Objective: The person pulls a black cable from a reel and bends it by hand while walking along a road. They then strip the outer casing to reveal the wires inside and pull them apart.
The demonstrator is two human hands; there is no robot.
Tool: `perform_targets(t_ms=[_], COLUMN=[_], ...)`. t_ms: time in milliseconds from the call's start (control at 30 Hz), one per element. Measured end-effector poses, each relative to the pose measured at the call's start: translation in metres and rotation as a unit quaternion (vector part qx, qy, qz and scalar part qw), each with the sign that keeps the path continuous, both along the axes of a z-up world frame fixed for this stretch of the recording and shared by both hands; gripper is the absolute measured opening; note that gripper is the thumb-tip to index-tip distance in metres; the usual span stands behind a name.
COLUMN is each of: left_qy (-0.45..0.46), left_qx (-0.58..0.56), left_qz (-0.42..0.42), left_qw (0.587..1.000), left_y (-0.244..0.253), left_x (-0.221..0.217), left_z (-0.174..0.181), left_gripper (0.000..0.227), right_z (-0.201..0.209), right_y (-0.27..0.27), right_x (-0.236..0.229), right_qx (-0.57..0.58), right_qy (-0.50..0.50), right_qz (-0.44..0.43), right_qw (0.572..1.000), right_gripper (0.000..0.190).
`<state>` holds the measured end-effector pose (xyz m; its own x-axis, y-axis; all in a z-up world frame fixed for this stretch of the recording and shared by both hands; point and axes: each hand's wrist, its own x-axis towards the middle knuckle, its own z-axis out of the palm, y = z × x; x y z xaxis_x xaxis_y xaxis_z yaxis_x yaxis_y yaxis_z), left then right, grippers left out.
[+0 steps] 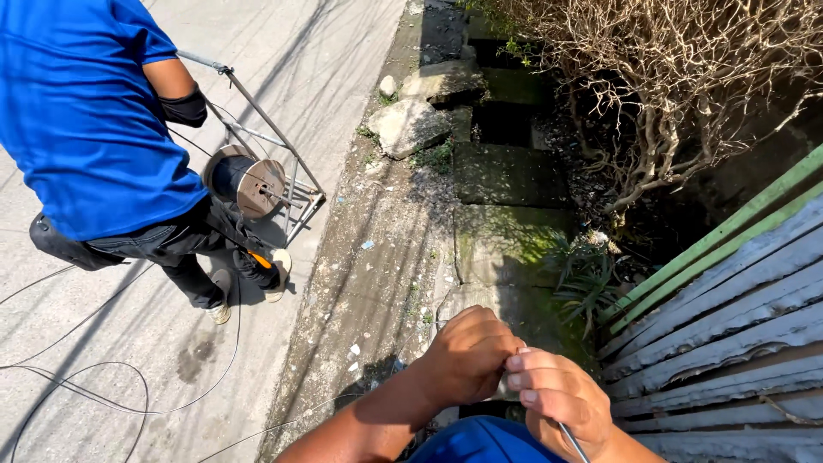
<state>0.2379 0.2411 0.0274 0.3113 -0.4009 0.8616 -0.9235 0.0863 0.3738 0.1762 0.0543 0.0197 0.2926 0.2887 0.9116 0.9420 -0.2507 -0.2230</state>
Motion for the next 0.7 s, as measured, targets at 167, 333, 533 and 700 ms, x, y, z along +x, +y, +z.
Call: perform_targets(t_ms=[167,333,533,700], left_qy=[-0.003,0.009,-0.003,-0.025], left_qx=[0.015,0.032,0.028,0.02], left_qz=[0.011,-0.015,-0.019,-0.014], left_qw=[1.0,0.999,0.999,0.999], left_y=[0.008,0.005,0.004,0.004], left_x=[0.0,0.006,0.0,-0.004], left_z=[-0.006,-0.006,0.005,-0.001], left_gripper=[0.024,0.023,0.022,0.017], right_z=[-0.001,0.006,0.005,0.001], right_y=[0.012,0.008,0.017,0.02], right_x=[0.0,0.004,0.001,0.005], right_qx=[0.02,0.001,0.035,0.053], right_qy=[0.007,0.02,-0.019,-0.027], right_qz=[-0.002,0.023,-0.05,-0.065], right_qw=[1.0,1.0,0.998,0.996], right_gripper=[0.032,0.028,0.022,0.02])
